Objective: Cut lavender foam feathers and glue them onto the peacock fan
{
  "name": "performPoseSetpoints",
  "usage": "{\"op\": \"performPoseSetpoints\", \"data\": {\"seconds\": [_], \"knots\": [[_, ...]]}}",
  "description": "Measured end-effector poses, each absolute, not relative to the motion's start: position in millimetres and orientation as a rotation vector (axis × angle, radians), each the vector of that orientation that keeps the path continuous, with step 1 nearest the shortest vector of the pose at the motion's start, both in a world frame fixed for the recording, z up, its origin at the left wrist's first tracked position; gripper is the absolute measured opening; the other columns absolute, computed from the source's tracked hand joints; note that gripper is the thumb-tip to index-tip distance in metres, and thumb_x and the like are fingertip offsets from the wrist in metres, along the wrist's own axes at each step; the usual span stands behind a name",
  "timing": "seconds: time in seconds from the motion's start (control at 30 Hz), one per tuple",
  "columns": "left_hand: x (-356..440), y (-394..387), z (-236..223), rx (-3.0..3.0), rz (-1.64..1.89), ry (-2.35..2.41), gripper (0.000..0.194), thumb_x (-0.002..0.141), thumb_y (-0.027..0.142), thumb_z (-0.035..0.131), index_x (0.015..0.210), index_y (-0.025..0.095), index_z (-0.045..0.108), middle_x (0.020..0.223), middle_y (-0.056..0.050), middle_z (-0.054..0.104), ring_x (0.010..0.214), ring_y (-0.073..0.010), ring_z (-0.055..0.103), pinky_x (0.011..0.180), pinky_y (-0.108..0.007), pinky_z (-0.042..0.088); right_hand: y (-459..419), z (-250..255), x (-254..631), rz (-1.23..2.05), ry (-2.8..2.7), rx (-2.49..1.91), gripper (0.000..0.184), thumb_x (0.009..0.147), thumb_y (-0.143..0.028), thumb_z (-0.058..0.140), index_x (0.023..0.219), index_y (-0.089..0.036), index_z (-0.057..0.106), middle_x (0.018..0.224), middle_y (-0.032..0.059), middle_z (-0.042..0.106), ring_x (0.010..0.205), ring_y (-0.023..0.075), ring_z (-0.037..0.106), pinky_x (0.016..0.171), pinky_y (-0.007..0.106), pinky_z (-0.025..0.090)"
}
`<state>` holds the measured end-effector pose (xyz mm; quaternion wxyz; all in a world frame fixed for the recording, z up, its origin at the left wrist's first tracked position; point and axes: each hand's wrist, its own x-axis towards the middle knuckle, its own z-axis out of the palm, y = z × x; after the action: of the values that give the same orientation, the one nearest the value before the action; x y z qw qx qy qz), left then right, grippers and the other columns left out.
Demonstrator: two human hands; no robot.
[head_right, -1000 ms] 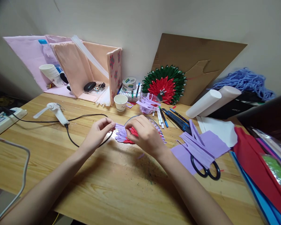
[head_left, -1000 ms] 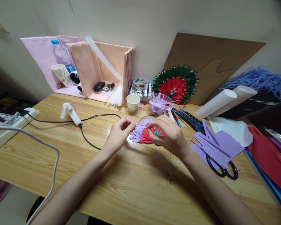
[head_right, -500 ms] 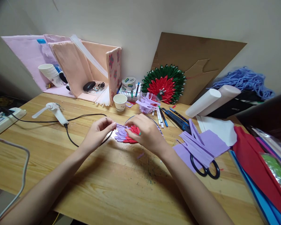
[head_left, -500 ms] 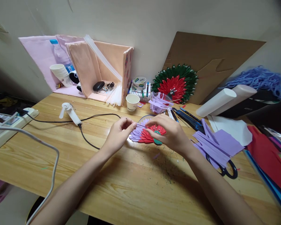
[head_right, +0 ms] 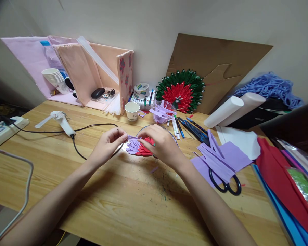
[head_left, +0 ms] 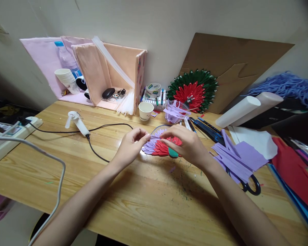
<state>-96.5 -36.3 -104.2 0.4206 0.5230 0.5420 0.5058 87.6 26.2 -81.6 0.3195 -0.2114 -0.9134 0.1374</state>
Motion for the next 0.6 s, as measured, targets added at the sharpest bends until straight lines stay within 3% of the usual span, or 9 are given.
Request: {"op": "performPoseSetpoints", "data": {"seconds": [0.6], "knots": [[-93.4, -36.0, -102.7, 1.264, 1.225, 1.350, 0.023, 0.076, 0.039, 0.057, 0.075, 0.015, 0.056, 0.070, 0.000, 0.057, 0.068, -0.0127, 0.052, 0.064, -0.025, 0.040, 25.6, -82.0, 85.7, 0.279, -2.395, -0.523, 0.005, 0.080, -0.014, 0.054, 0.079, -0.018, 0.057, 0.074, 0.0043, 0.063, 0.070, 0.0160, 0.054, 0.064, 0.030, 0.045]]}}
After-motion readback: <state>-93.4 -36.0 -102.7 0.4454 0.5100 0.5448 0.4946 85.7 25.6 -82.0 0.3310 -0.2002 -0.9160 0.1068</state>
